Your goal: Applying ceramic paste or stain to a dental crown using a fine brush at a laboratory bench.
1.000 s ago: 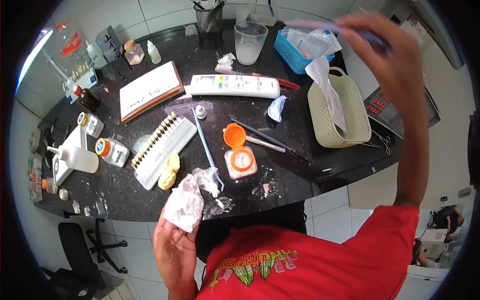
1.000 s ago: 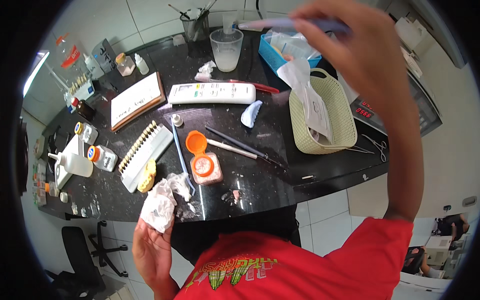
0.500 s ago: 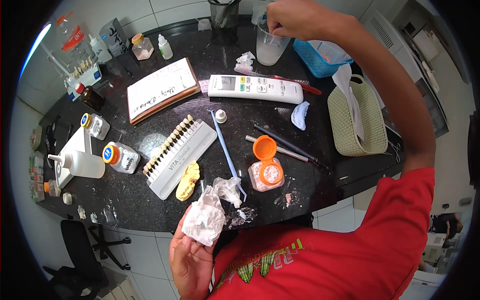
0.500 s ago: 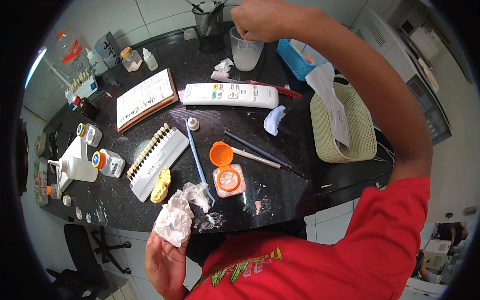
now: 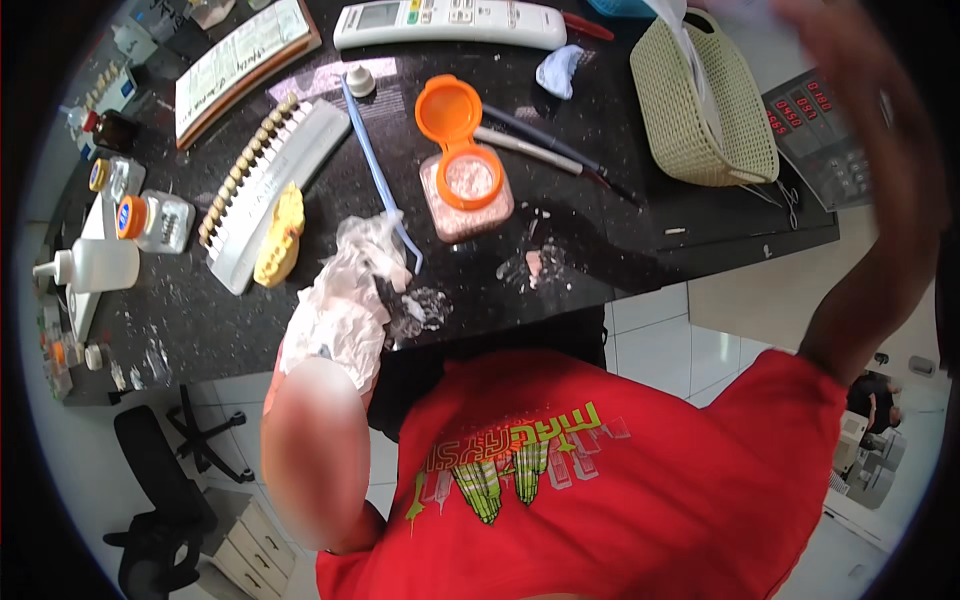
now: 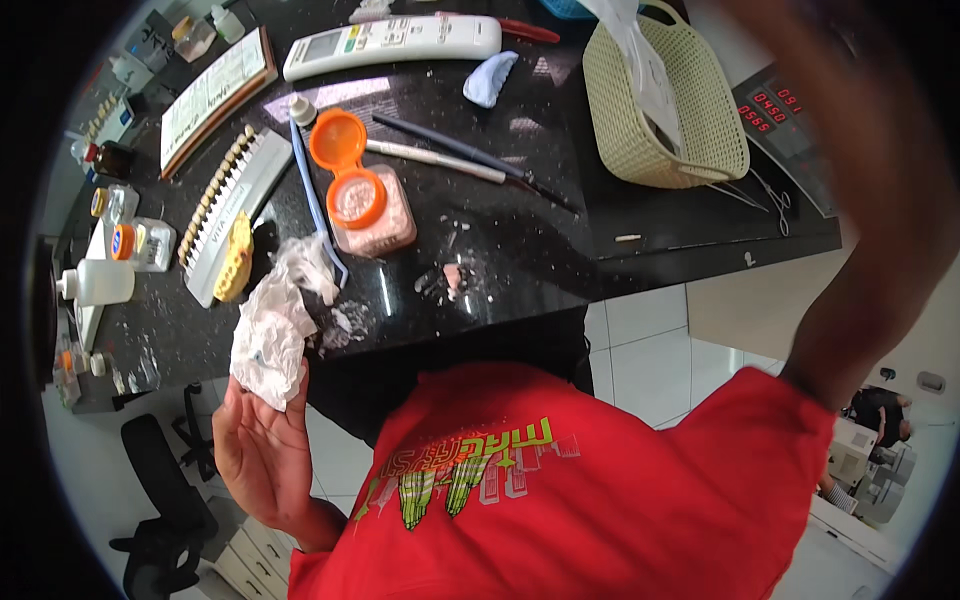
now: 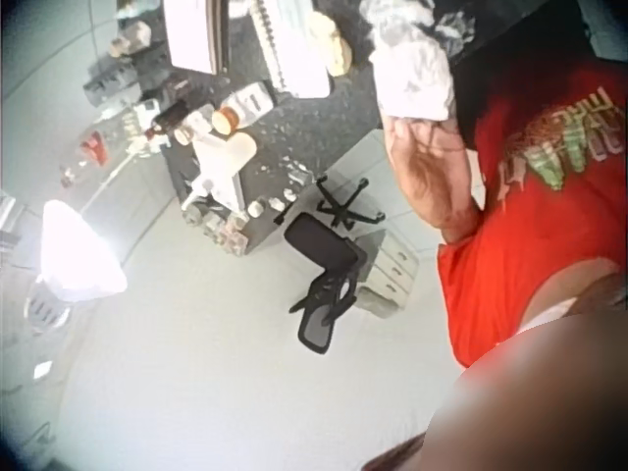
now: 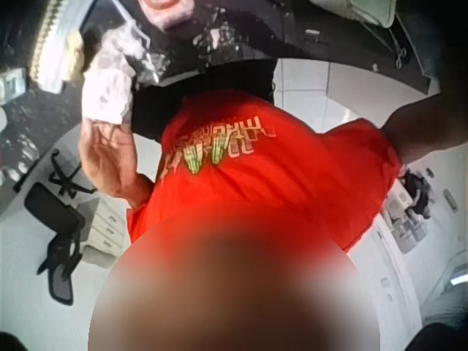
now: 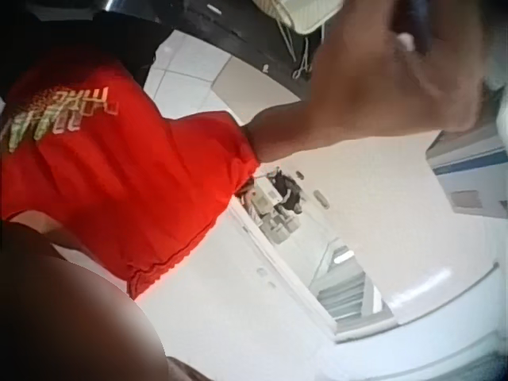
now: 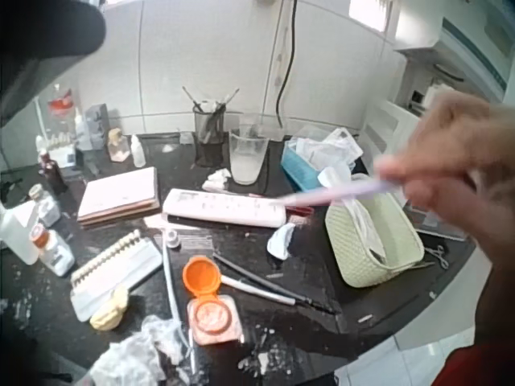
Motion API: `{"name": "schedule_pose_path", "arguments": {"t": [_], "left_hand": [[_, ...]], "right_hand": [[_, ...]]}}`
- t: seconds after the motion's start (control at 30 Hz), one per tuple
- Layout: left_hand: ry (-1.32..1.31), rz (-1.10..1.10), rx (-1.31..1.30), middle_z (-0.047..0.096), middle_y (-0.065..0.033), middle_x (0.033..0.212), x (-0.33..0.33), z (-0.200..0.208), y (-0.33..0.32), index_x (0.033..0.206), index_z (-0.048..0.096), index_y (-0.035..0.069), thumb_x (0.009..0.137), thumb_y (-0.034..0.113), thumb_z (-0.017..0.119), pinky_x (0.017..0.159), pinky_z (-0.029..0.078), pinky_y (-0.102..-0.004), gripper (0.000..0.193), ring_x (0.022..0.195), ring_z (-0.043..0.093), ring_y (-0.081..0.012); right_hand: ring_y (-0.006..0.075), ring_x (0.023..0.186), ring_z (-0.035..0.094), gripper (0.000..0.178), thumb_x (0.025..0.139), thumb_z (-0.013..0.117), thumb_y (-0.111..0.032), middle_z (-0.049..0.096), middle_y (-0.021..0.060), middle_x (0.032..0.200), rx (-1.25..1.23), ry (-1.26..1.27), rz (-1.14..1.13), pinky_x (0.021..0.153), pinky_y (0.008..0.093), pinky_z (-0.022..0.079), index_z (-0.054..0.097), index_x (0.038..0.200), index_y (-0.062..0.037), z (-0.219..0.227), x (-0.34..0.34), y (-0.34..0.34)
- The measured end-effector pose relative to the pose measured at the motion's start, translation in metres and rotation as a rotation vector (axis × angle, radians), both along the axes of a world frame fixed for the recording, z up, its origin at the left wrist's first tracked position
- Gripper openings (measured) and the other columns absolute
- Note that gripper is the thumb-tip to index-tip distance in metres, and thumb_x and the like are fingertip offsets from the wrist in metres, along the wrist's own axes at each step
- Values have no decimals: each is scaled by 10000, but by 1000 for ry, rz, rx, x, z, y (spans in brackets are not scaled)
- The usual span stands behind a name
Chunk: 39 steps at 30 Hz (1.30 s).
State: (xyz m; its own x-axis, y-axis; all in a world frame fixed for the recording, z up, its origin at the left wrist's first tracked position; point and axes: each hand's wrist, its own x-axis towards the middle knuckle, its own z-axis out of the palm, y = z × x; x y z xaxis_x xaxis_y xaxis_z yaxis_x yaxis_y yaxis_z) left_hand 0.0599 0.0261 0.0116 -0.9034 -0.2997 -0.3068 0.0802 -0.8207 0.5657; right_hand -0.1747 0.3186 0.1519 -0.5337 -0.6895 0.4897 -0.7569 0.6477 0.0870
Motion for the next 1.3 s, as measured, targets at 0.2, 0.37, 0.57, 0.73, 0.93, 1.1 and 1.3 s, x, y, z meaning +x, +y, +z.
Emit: {"name": "schedule_pose_path", "arguments": {"t": [0.2,0.37,0.57,0.73,0.93,1.1,1.3], "left_hand": [[-24,-72,21,214,-267,1467,-12,2,17,1414,60,-95,918,122,448,1111,266,-511,666,1359,279,-354],[-27,-104,2,206,-285,1463,-6,7,28,1416,44,-97,919,126,435,1100,292,-500,670,1346,292,-382],[-65,-106,-56,303,-297,1415,-5,11,38,1389,135,-145,898,160,487,1080,341,-438,676,1315,365,-353],[-86,-115,-58,325,-300,1400,-5,10,40,1386,144,-145,904,164,494,1052,385,-424,671,1286,407,-354],[-106,-111,-46,341,-292,1396,-10,11,42,1387,158,-141,899,169,511,1058,376,-417,677,1283,415,-345],[-76,-179,-14,363,-263,1395,-11,13,41,1387,180,-135,890,177,535,1087,335,-392,685,1289,414,-317],[-78,-229,44,385,-241,1385,-14,9,36,1399,190,-107,892,158,528,1085,337,-381,665,1279,431,-284]], "right_hand": [[94,554,490,406,623,688,75,551,31,723,-406,-531,177,460,215,362,733,991,-93,-113,83,-10],[79,538,467,444,608,700,73,539,26,726,-470,-493,182,448,209,350,726,1014,-105,-145,92,-5],[73,513,449,424,604,697,69,537,16,721,-385,-513,176,444,205,352,734,982,-119,-155,90,-5],[71,507,457,427,600,698,66,545,16,725,-432,-510,211,444,214,365,731,987,-114,-158,86,-3],[113,580,505,366,640,664,58,572,40,742,-505,-418,271,484,223,390,724,982,-58,-131,71,2],[153,732,528,193,815,589,24,595,114,828,-239,-20,135,616,233,407,672,989,30,-43,26,1],[137,619,564,169,835,659,-155,659,93,748,-56,-9,-43,577,280,452,707,885,-1,20,-80,-70]]}}
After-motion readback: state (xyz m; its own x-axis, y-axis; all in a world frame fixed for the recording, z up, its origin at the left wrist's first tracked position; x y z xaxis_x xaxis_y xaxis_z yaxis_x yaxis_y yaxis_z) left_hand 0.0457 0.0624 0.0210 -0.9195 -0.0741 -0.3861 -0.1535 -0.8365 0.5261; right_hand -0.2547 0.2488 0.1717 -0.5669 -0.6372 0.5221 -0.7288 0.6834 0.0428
